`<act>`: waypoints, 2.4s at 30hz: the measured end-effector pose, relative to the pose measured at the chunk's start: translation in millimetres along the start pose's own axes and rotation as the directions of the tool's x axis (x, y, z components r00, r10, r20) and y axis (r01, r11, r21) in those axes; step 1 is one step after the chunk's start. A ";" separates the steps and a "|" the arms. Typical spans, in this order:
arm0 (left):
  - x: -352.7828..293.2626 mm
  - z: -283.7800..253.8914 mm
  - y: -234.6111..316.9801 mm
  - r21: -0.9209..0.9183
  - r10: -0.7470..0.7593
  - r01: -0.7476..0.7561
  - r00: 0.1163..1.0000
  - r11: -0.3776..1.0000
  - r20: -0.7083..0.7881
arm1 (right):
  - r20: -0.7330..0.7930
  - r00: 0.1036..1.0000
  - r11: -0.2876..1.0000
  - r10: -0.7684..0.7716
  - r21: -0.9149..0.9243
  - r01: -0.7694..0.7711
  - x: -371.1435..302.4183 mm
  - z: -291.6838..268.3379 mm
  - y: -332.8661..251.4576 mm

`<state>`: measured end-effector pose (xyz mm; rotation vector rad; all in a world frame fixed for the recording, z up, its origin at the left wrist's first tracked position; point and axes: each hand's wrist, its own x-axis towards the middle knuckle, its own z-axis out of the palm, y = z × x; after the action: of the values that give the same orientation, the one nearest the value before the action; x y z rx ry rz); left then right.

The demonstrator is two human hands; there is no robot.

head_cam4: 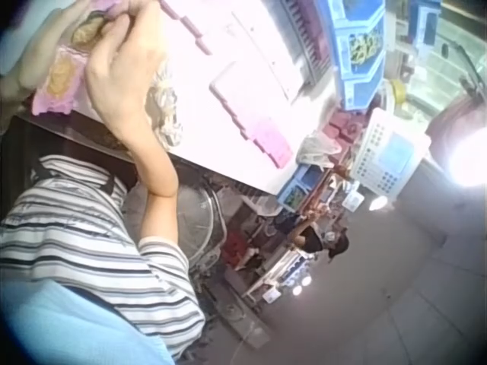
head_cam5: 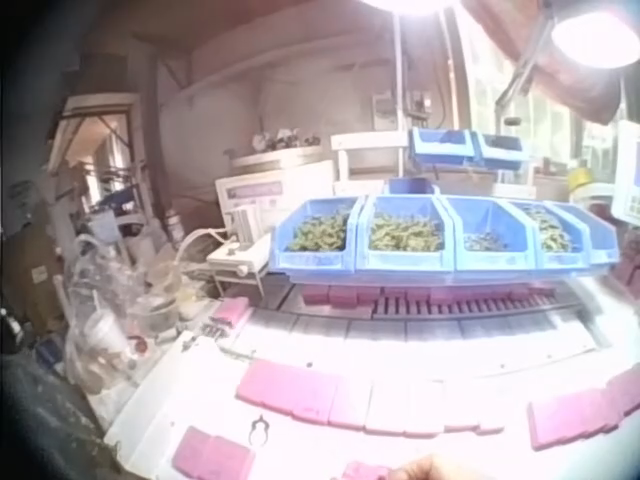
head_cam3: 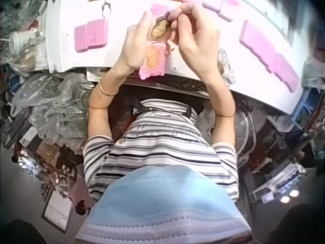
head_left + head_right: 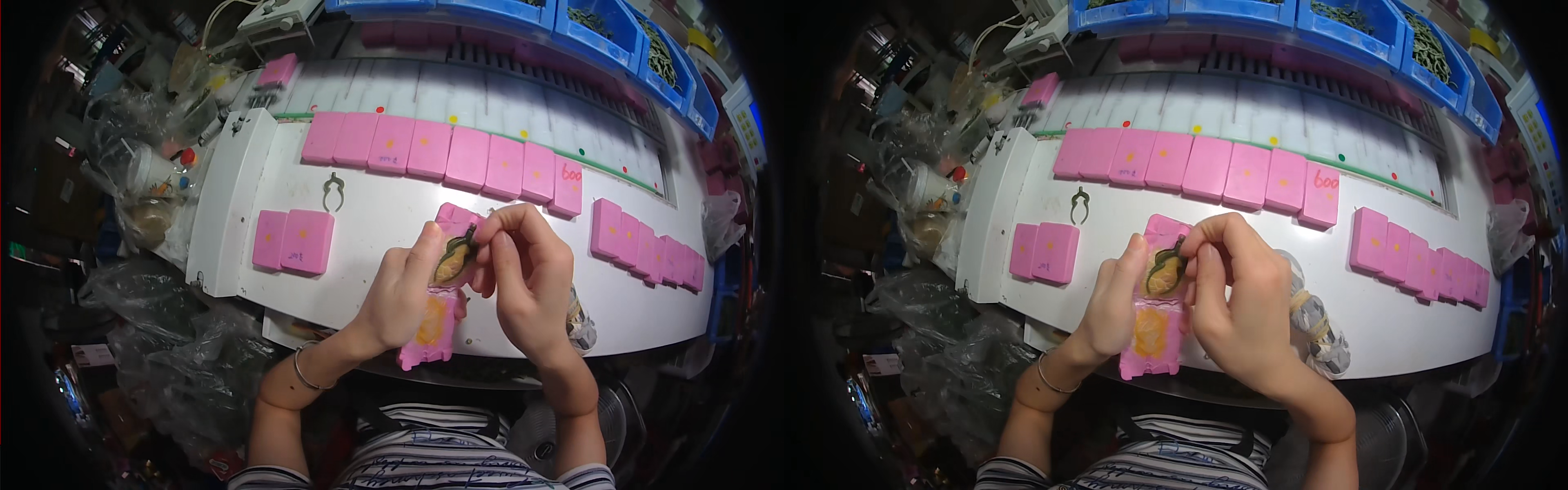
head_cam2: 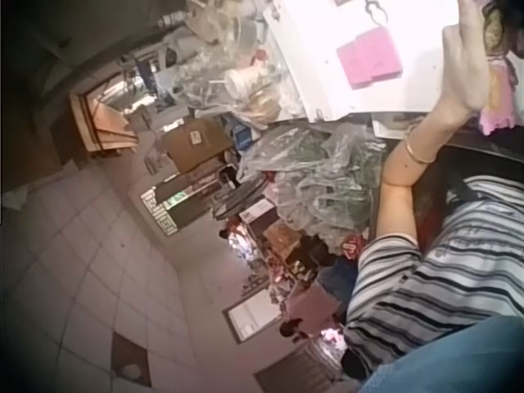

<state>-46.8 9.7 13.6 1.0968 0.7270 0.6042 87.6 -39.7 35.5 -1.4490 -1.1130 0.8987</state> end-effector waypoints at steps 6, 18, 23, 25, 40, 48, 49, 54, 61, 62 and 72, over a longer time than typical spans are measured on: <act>0.1 -0.1 2.1 0.128 -0.013 0.012 1.000 0.992 0.004 | -0.004 0.996 0.989 -0.091 -0.120 0.090 -3.1 -2.0 7.4; -0.2 -0.5 -0.9 0.299 0.123 -0.089 0.987 0.950 -0.099 | 0.106 0.912 0.825 -0.396 -0.395 0.404 -17.5 -14.9 12.5; 0.6 -24.6 10.0 0.049 0.069 -0.058 0.959 0.997 -0.275 | -0.219 0.895 0.916 -0.388 -0.198 0.348 -35.5 -21.0 10.0; -3.6 -29.5 4.9 0.087 0.077 -0.064 0.986 0.994 -0.145 | -0.198 0.910 0.931 -0.364 -0.084 0.354 -37.9 -21.7 20.2; -21.6 14.5 -2.7 0.197 0.295 -0.298 0.954 0.934 0.043 | 0.135 0.982 0.989 -0.133 -0.046 0.141 -53.9 -34.9 16.7; -23.2 17.9 -4.3 0.353 0.393 -0.385 0.918 0.852 0.053 | 0.499 0.814 0.497 0.297 0.647 -0.578 -50.6 -34.6 20.0; -23.6 17.5 -5.1 0.353 0.406 -0.400 0.912 0.846 0.061 | 0.502 0.811 0.496 0.301 0.644 -0.583 -52.3 -34.6 19.2; -24.1 14.9 -6.5 0.449 0.465 -0.439 0.884 0.778 0.058 | 0.238 0.907 0.791 0.346 0.446 -0.419 -59.6 -42.7 23.1; -22.0 17.1 -7.2 0.480 0.506 -0.474 0.860 0.738 0.072 | 0.136 0.951 0.960 0.277 -0.070 -0.270 -64.1 -48.5 23.6; -21.8 17.7 -7.7 0.480 0.506 -0.474 0.860 0.738 0.071 | 0.102 0.974 0.979 0.202 -0.056 -0.197 -64.7 -47.1 24.9; -21.4 15.9 -8.1 0.483 0.477 -0.443 0.877 0.755 0.059 | 0.058 0.992 0.979 0.115 0.163 -0.123 -62.2 -28.5 16.4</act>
<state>-47.2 -18.1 15.1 1.7642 0.6837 0.9134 99.5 -107.7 22.1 -1.3722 -0.9698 1.0903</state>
